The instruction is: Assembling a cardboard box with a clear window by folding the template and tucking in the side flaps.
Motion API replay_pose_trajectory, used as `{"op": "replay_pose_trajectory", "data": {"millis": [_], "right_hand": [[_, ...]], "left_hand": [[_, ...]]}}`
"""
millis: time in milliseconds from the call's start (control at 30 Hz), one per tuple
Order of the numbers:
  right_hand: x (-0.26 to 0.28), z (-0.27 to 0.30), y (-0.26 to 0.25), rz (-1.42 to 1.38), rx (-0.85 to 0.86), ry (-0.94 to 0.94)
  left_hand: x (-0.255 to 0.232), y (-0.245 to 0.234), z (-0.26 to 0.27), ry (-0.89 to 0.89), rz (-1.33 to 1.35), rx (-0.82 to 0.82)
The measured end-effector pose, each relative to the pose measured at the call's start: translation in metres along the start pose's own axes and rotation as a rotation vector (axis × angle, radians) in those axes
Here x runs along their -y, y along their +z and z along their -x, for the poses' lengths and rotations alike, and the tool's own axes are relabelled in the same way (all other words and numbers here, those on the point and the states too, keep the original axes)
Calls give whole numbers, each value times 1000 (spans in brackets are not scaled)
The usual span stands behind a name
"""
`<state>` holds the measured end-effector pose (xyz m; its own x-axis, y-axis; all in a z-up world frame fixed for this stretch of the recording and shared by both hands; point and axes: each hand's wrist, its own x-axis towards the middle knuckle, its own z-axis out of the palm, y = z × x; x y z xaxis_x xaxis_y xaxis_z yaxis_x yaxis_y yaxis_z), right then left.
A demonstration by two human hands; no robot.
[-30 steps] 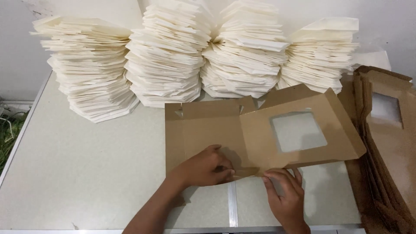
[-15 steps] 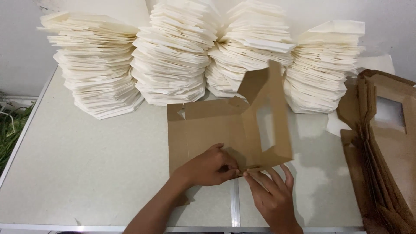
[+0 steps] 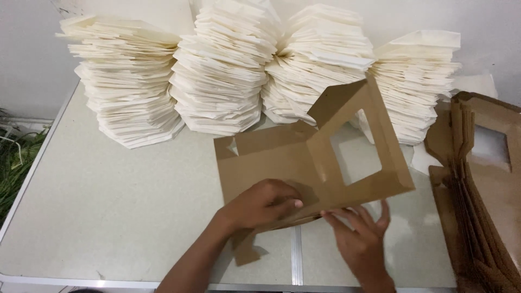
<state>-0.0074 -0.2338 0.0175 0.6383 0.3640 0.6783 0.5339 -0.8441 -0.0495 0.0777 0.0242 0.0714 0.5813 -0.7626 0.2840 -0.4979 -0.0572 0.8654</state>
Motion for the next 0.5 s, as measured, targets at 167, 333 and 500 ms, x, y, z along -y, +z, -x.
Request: {"op": "replay_pose_trajectory", "data": {"millis": [167, 333, 500], "right_hand": [[-30, 23, -2, 75, -46, 52], [-43, 60, -1, 222, -123, 324], [-40, 64, 5, 226, -163, 392]], "left_hand": [[-5, -9, 5, -222, 35, -99], [-3, -5, 10, -156, 96, -14], [7, -7, 10, -129, -67, 32]]}}
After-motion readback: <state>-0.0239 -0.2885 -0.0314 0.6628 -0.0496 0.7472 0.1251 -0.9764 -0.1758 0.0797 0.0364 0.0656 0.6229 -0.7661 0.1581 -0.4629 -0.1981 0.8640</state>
